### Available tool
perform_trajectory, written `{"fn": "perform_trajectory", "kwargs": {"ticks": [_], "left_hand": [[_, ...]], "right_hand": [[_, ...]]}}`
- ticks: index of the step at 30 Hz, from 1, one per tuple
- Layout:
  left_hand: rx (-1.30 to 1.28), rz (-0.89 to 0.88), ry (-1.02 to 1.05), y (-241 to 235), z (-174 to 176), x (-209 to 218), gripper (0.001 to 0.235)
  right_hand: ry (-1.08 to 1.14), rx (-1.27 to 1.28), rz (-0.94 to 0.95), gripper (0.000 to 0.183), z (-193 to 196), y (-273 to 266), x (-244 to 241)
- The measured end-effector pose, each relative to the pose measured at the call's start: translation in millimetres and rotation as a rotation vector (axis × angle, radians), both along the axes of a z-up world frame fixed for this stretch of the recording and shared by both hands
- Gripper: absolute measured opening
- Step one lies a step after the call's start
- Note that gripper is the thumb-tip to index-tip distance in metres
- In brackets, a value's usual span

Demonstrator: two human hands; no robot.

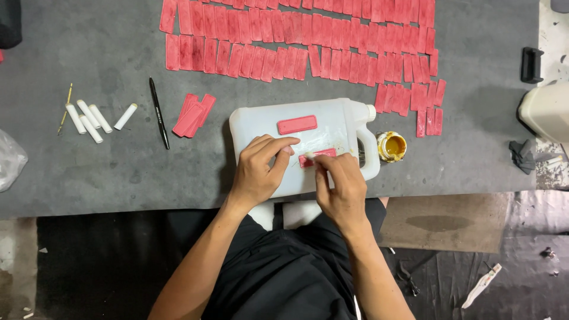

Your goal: Applying gold-colored edge paint to small red leather strips using a manual applicator stick

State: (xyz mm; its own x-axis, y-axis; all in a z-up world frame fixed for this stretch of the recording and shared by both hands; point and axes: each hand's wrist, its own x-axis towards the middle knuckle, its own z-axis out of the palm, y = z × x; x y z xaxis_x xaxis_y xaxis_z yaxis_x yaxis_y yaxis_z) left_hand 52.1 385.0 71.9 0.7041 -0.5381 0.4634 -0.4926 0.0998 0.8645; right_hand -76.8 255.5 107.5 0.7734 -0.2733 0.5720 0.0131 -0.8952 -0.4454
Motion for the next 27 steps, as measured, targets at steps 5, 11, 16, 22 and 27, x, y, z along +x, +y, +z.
{"fn": "perform_trajectory", "kwargs": {"ticks": [5, 11, 16, 22, 27], "left_hand": [[0.003, -0.005, 0.005, 1, 0, 1, 0.02], [0.015, -0.014, 0.004, 1, 0, 1, 0.02], [0.019, -0.013, -0.001, 1, -1, 1, 0.02], [0.022, -0.027, 0.004, 1, 2, 0, 0.02], [0.022, -0.018, 0.002, 1, 2, 1, 0.02]], "right_hand": [[0.012, 0.007, -0.009, 0.013, 3, 6, -11], [-0.058, 0.003, -0.076, 0.016, -2, 21, -9], [-0.083, -0.072, -0.18, 0.01, -4, 10, -18], [-0.091, 0.049, -0.161, 0.012, -2, 14, -6], [-0.101, -0.054, -0.277, 0.006, -12, -8, -11]]}}
